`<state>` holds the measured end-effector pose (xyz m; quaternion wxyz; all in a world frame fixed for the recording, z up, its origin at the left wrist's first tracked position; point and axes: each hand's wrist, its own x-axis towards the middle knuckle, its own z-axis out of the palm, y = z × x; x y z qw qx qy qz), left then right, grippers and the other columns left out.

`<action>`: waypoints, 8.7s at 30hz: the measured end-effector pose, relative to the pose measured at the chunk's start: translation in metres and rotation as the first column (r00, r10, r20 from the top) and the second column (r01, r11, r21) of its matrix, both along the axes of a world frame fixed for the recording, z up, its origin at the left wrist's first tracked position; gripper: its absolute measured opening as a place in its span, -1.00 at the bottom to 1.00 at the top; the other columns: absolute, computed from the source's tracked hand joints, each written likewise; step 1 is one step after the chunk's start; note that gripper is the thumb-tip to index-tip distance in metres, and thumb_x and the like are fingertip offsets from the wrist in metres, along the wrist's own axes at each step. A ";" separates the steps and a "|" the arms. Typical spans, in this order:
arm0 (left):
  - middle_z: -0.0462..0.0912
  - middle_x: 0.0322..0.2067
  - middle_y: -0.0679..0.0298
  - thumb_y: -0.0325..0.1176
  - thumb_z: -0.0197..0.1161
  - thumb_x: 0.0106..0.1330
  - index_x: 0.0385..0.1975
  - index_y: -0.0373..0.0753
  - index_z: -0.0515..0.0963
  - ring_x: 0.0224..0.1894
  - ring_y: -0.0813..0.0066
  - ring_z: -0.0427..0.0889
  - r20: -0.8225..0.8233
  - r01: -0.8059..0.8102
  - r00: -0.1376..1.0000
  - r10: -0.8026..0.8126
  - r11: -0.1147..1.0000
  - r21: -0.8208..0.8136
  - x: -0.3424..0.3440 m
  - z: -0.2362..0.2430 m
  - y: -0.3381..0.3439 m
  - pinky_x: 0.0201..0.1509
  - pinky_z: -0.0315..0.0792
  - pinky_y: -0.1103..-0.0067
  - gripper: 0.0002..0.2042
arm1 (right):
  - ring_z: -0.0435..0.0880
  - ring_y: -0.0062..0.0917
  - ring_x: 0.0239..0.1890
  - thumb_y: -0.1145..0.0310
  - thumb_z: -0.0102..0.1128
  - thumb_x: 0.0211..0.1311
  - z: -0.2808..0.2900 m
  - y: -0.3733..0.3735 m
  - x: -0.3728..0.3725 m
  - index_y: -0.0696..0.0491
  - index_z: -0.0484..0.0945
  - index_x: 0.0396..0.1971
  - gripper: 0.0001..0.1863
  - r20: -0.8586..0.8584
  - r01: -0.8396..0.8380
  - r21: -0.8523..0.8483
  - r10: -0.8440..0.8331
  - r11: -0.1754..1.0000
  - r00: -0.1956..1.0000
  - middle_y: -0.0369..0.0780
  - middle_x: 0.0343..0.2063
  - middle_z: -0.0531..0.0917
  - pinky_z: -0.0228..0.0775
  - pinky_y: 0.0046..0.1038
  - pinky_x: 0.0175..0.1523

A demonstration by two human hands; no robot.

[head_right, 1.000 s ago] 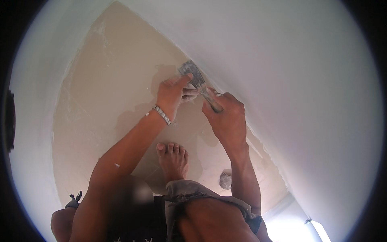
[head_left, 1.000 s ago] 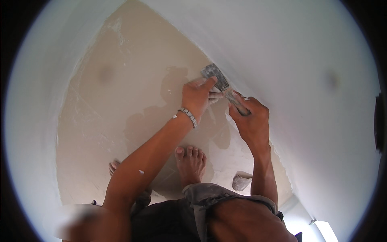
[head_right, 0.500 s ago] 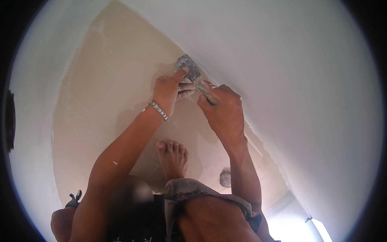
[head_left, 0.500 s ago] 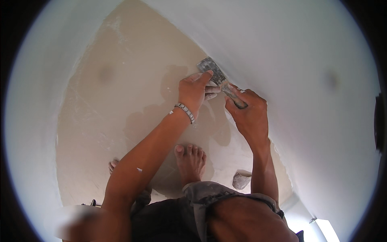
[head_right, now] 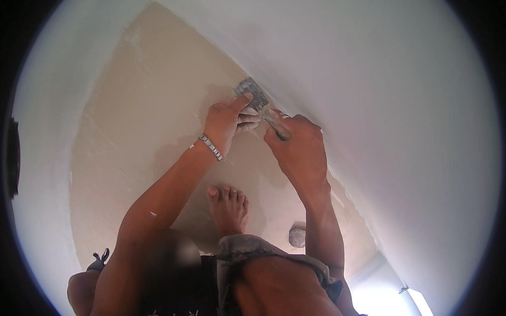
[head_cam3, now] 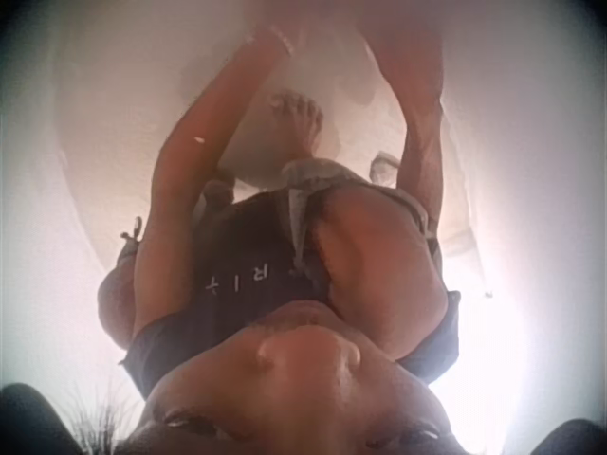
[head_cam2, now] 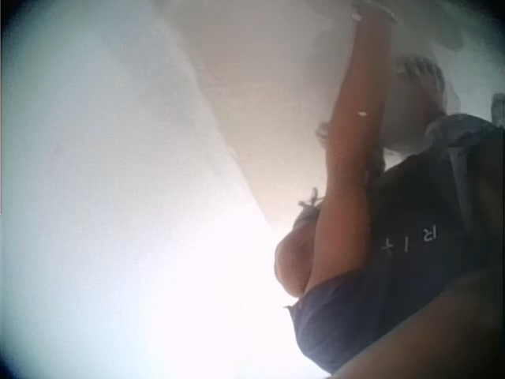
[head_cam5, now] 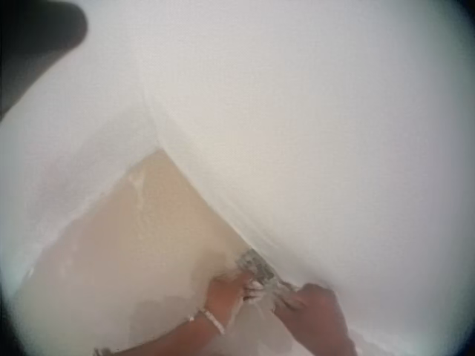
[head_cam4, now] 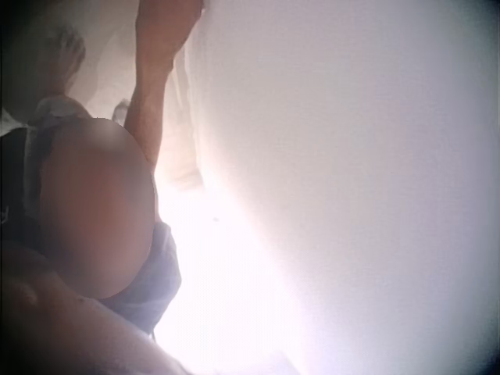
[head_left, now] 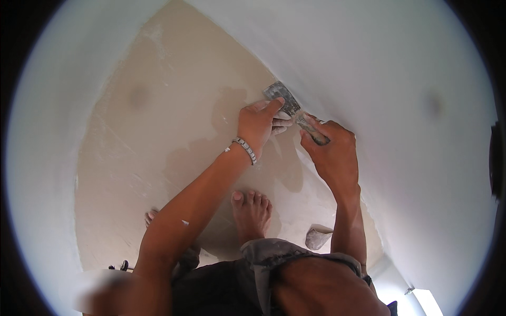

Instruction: The person applies a white grout-like substance to the floor and lower walls of a shower using a trowel. They spread the material across the surface and smooth it with the tool and their hand.

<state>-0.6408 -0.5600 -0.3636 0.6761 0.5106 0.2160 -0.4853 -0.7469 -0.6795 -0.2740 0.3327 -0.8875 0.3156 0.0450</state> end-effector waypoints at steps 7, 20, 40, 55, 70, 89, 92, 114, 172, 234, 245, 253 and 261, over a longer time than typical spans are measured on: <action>0.73 -0.23 0.07 -0.12 0.42 0.42 -0.12 -0.43 0.61 -0.14 0.23 0.82 -0.010 -0.010 1.000 0.010 1.000 0.000 0.001 -0.007 0.000 0.03 0.77 0.40 -0.60 | 0.56 -0.44 -0.47 0.41 0.46 0.23 -0.003 -0.002 0.006 0.14 0.76 0.07 -0.61 0.013 -0.042 -0.038 0.042 0.998 0.999 -0.07 -0.45 0.69 0.47 -0.42 -0.23; 0.72 -0.37 0.25 -0.21 0.37 0.44 -0.18 -0.42 0.69 -0.32 0.46 0.74 0.116 0.036 0.992 -0.051 0.990 0.134 0.007 -0.007 0.000 -0.16 0.66 0.50 -0.69 | 0.64 -0.46 -0.56 0.26 0.37 0.40 -0.011 0.012 -0.010 0.23 0.60 0.12 -0.56 -0.162 0.331 0.589 -0.293 0.737 0.942 -0.13 -0.44 0.73 0.52 -0.42 -0.34; 0.73 -0.39 0.23 0.08 0.44 0.28 -0.29 -0.37 0.72 -0.40 0.51 0.65 0.204 0.483 0.847 -0.491 0.871 0.091 0.007 -0.033 0.009 -0.29 0.52 0.51 -0.50 | 0.78 -0.34 -0.45 0.06 0.00 0.60 -0.034 0.068 -0.017 0.21 0.54 -0.05 -0.56 -0.299 0.270 0.953 -0.557 -0.136 0.775 -0.07 -0.31 0.76 0.61 -0.34 -0.28; 0.62 -0.52 0.28 0.06 0.46 0.26 -0.46 -0.34 0.62 -0.51 0.53 0.57 0.180 0.354 0.914 -0.365 0.931 0.091 0.005 -0.019 0.009 -0.41 0.46 0.48 -0.52 | 0.71 -0.34 -0.49 0.07 0.03 0.59 -0.039 0.061 -0.013 0.22 0.49 -0.07 -0.57 -0.302 0.234 0.953 -0.509 -0.194 0.806 -0.07 -0.35 0.71 0.57 -0.31 -0.32; 0.68 -0.46 0.28 -0.01 0.44 0.29 -0.36 -0.34 0.69 -0.48 0.53 0.61 0.100 0.242 0.964 -0.248 0.968 0.068 0.007 -0.017 0.007 -0.35 0.50 0.51 -0.58 | 0.70 -0.34 -0.50 0.09 0.00 0.60 -0.043 0.051 -0.002 0.19 0.44 -0.08 -0.61 -0.259 0.176 0.962 -0.477 -0.211 0.840 -0.09 -0.38 0.69 0.51 -0.30 -0.35; 0.74 -0.41 0.20 0.01 0.46 0.29 -0.32 -0.34 0.69 -0.46 0.44 0.67 0.044 0.235 0.970 -0.238 0.969 0.076 0.014 -0.031 0.009 -0.35 0.54 0.49 -0.57 | 0.61 -0.45 -0.59 0.00 0.02 0.59 -0.038 0.058 0.008 0.08 0.47 -0.17 -0.61 -0.299 0.226 0.953 -0.497 -0.203 0.815 -0.18 -0.42 0.69 0.39 -0.38 -0.40; 0.72 -0.44 0.21 -0.02 0.48 0.27 -0.37 -0.35 0.69 -0.46 0.45 0.66 0.015 0.235 0.971 -0.237 0.969 0.077 0.015 -0.031 0.009 -0.35 0.53 0.49 -0.58 | 0.61 -0.46 -0.57 0.01 0.02 0.59 -0.046 0.058 0.008 0.08 0.45 -0.16 -0.61 -0.260 0.172 0.962 -0.509 -0.213 0.821 -0.18 -0.43 0.69 0.39 -0.39 -0.39; 0.75 -0.35 0.15 -0.02 0.45 0.32 -0.20 -0.35 0.67 -0.42 0.43 0.70 0.133 0.286 0.948 -0.289 0.957 0.042 0.014 -0.034 0.011 -0.32 0.59 0.50 -0.57 | 0.57 -0.52 -0.60 -0.08 0.10 0.49 -0.043 0.065 0.002 0.05 0.52 -0.09 -0.56 -0.329 0.247 0.943 -0.536 -0.221 0.777 -0.15 -0.39 0.73 0.38 -0.44 -0.42; 0.70 -0.06 0.23 -0.15 0.27 0.53 0.11 -0.30 0.56 0.07 0.20 0.74 -0.204 0.058 0.973 -0.109 0.969 -0.240 -0.003 -0.023 0.010 0.22 0.63 0.20 -0.64 | 0.70 -0.25 -0.36 0.25 0.38 0.40 -0.004 -0.003 -0.051 -0.12 0.71 0.20 -0.60 -0.083 -0.149 -0.223 0.134 0.963 0.987 -0.14 -0.25 0.56 0.58 -0.14 -0.26; 0.64 -0.43 0.41 -0.11 0.36 0.49 -0.05 -0.32 0.71 -0.41 0.59 0.62 0.252 0.374 0.878 -0.408 0.911 0.172 0.011 -0.006 0.002 -0.17 0.55 0.53 -0.65 | 0.69 -0.55 -0.21 0.45 0.54 0.25 0.005 -0.008 -0.059 0.23 0.66 0.09 -0.57 0.323 0.037 0.538 -0.246 0.842 0.914 -0.17 -0.19 0.69 0.55 -0.48 -0.09; 0.56 0.29 -0.10 -0.24 0.21 0.39 0.46 -0.41 0.26 0.44 -0.12 0.37 0.540 -0.141 -0.083 -0.837 0.547 0.825 0.160 -0.022 -0.018 0.45 0.20 0.01 -0.33 | 0.68 -0.62 -0.29 0.55 0.46 0.29 -0.005 -0.001 -0.068 0.31 0.61 0.02 -0.66 0.231 0.101 0.559 -0.272 0.823 0.934 -0.20 -0.18 0.67 0.59 -0.55 -0.22; 0.46 0.39 -0.11 -0.21 0.10 0.42 0.49 -0.44 0.17 0.52 -0.19 0.25 0.420 -0.269 -0.163 -0.893 0.450 0.852 0.202 -0.022 -0.052 0.48 0.10 -0.10 -0.31 | 0.70 -0.50 -0.17 0.44 0.57 0.21 0.010 0.001 -0.061 0.24 0.68 -0.05 -0.64 0.285 0.087 0.512 -0.265 0.854 0.921 -0.13 -0.21 0.73 0.54 -0.48 -0.03; 0.45 0.37 0.03 -0.34 0.12 0.37 0.49 -0.27 0.22 0.59 0.08 0.20 0.494 -0.289 -0.283 -0.822 0.565 0.773 0.136 -0.028 -0.043 0.47 0.08 -0.25 -0.35 | 0.67 -0.48 -0.14 0.49 0.53 0.22 0.003 -0.003 -0.064 0.25 0.64 -0.04 -0.65 0.379 -0.002 0.449 -0.189 0.894 0.906 -0.13 -0.17 0.70 0.50 -0.47 0.04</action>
